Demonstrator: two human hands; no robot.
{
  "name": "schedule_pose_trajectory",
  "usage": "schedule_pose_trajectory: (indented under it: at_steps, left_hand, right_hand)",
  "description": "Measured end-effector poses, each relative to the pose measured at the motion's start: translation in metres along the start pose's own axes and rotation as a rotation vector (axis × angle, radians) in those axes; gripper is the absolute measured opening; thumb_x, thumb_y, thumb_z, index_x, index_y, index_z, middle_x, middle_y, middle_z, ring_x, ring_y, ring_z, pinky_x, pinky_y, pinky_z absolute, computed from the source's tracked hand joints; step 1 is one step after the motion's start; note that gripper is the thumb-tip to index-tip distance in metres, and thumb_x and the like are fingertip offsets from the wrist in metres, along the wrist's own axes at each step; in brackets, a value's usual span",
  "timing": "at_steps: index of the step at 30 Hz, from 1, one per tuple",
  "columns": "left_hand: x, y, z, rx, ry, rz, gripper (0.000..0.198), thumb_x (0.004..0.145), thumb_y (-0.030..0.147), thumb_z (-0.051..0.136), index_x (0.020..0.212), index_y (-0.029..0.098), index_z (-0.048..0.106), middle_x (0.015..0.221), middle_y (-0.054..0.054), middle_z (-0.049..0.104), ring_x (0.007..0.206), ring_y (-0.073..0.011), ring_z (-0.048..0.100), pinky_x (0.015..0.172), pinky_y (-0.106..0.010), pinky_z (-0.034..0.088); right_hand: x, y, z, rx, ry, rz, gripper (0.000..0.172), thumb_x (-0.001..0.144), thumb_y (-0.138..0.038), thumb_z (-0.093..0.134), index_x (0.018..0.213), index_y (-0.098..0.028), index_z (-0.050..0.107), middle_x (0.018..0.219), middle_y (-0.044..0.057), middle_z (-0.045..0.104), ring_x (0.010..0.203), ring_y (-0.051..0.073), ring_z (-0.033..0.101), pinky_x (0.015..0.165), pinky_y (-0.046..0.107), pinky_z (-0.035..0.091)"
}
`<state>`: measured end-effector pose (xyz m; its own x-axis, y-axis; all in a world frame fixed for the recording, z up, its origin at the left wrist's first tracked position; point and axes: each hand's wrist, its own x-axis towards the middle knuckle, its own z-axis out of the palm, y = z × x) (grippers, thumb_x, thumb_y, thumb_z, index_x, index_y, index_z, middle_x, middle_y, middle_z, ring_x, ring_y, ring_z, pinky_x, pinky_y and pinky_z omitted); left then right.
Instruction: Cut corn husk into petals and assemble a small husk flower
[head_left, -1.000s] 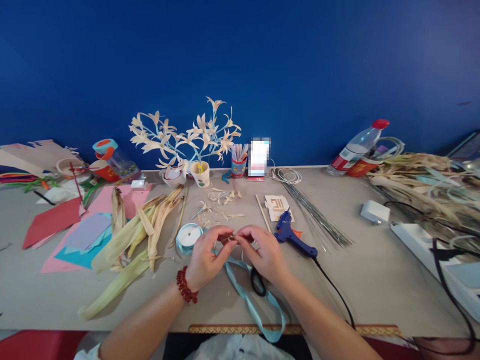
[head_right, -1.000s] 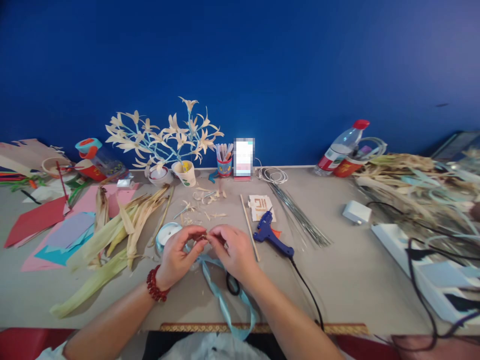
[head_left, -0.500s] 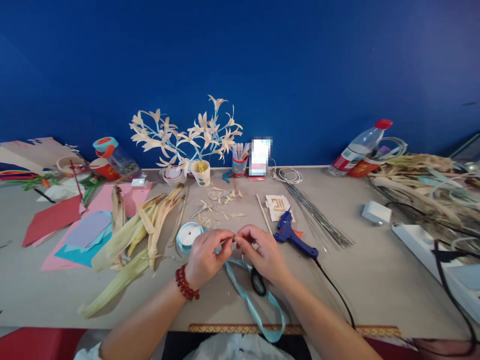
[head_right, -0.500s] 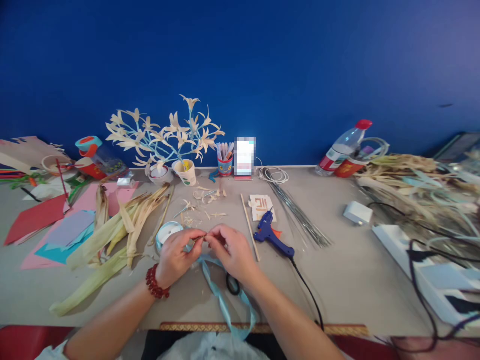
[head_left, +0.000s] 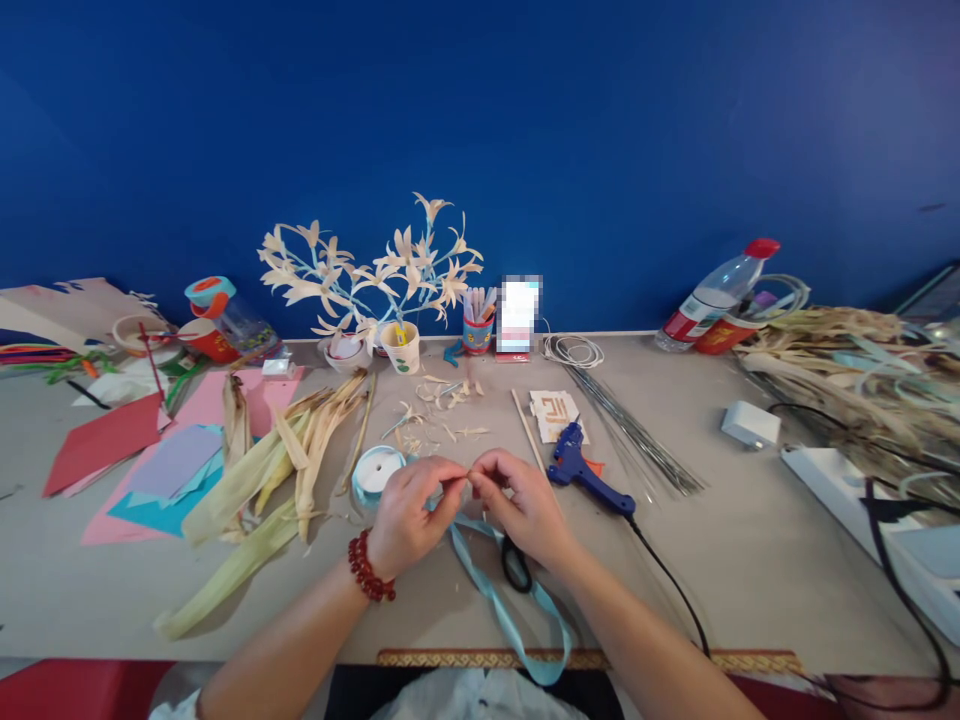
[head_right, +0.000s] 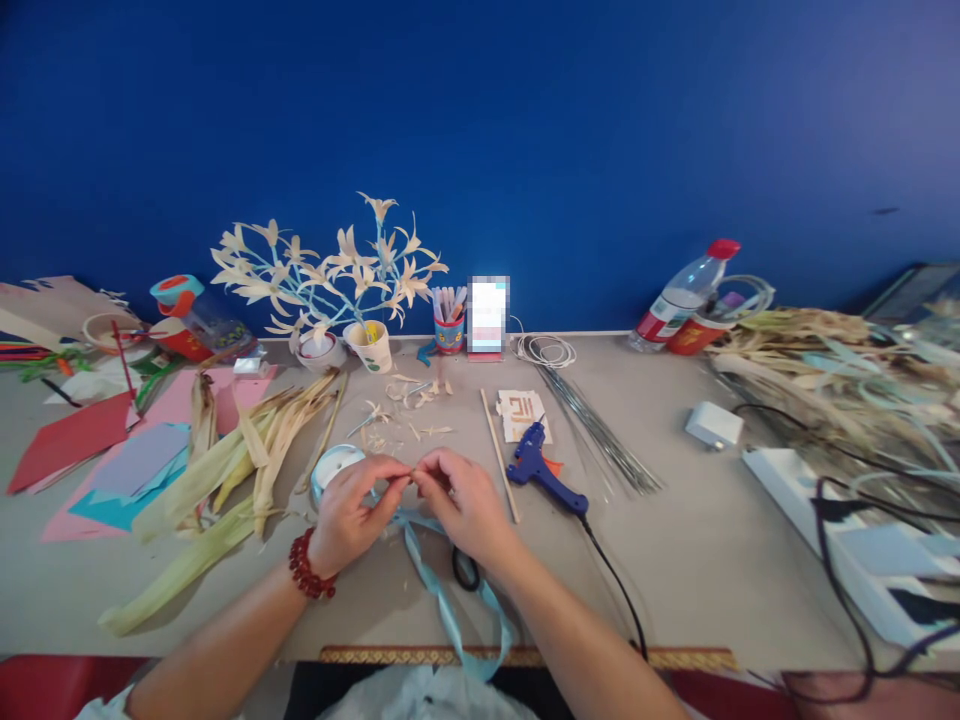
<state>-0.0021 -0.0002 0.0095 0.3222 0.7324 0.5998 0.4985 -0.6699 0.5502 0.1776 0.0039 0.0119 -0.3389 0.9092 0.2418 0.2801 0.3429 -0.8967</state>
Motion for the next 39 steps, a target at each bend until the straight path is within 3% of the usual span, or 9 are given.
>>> schedule_pose_trajectory:
  at_steps: [9, 15, 21, 33, 39]
  left_hand:
    - [0.0017, -0.0021, -0.001, 0.05, 0.029, -0.015, 0.012, 0.086, 0.012, 0.054, 0.093, 0.02, 0.059, 0.082, -0.002, 0.069, 0.074, -0.0137, 0.065, 0.071, -0.026, 0.051]
    - [0.0016, 0.0008, -0.0023, -0.006, 0.002, -0.052, 0.031, 0.085, 0.014, 0.057, 0.115, 0.018, 0.054, 0.092, -0.006, 0.069, 0.083, -0.0159, 0.065, 0.079, -0.029, 0.052]
    - [0.0024, -0.0012, -0.0001, -0.045, -0.016, -0.057, 0.013, 0.088, 0.012, 0.053, 0.096, 0.02, 0.059, 0.086, -0.003, 0.069, 0.078, -0.0143, 0.064, 0.074, -0.027, 0.051]
    - [0.0011, -0.0044, 0.0002, 0.018, 0.007, -0.07, 0.013, 0.089, 0.019, 0.055, 0.1, 0.021, 0.061, 0.091, -0.004, 0.071, 0.082, -0.0161, 0.067, 0.074, -0.028, 0.052]
    - [-0.0007, -0.0051, -0.0006, 0.001, 0.001, -0.07, 0.011, 0.089, 0.015, 0.053, 0.095, 0.02, 0.061, 0.081, -0.002, 0.07, 0.073, -0.0142, 0.066, 0.07, -0.026, 0.051]
  right_hand:
    - [-0.0013, 0.0008, 0.0, -0.026, 0.013, -0.026, 0.017, 0.097, -0.032, 0.046, 0.087, -0.021, 0.054, 0.072, 0.0, 0.06, 0.065, 0.013, 0.057, 0.058, 0.022, 0.041]
    - [0.0001, 0.0027, -0.0003, -0.028, 0.036, -0.026, 0.017, 0.097, -0.031, 0.046, 0.085, -0.02, 0.054, 0.073, 0.0, 0.06, 0.066, 0.013, 0.056, 0.06, 0.022, 0.043]
    - [-0.0003, 0.0017, -0.0002, -0.054, 0.028, -0.042, 0.019, 0.097, -0.032, 0.046, 0.086, -0.02, 0.055, 0.072, 0.001, 0.06, 0.065, 0.014, 0.057, 0.059, 0.022, 0.043]
    - [-0.0011, 0.0016, -0.0021, -0.006, 0.022, 0.006, 0.019, 0.097, -0.034, 0.045, 0.087, -0.021, 0.053, 0.07, 0.0, 0.058, 0.061, 0.013, 0.056, 0.053, 0.022, 0.042]
    - [-0.0014, 0.0018, -0.0004, -0.057, 0.029, -0.031, 0.018, 0.097, -0.033, 0.045, 0.086, -0.021, 0.053, 0.072, 0.001, 0.058, 0.064, 0.013, 0.056, 0.056, 0.022, 0.043]
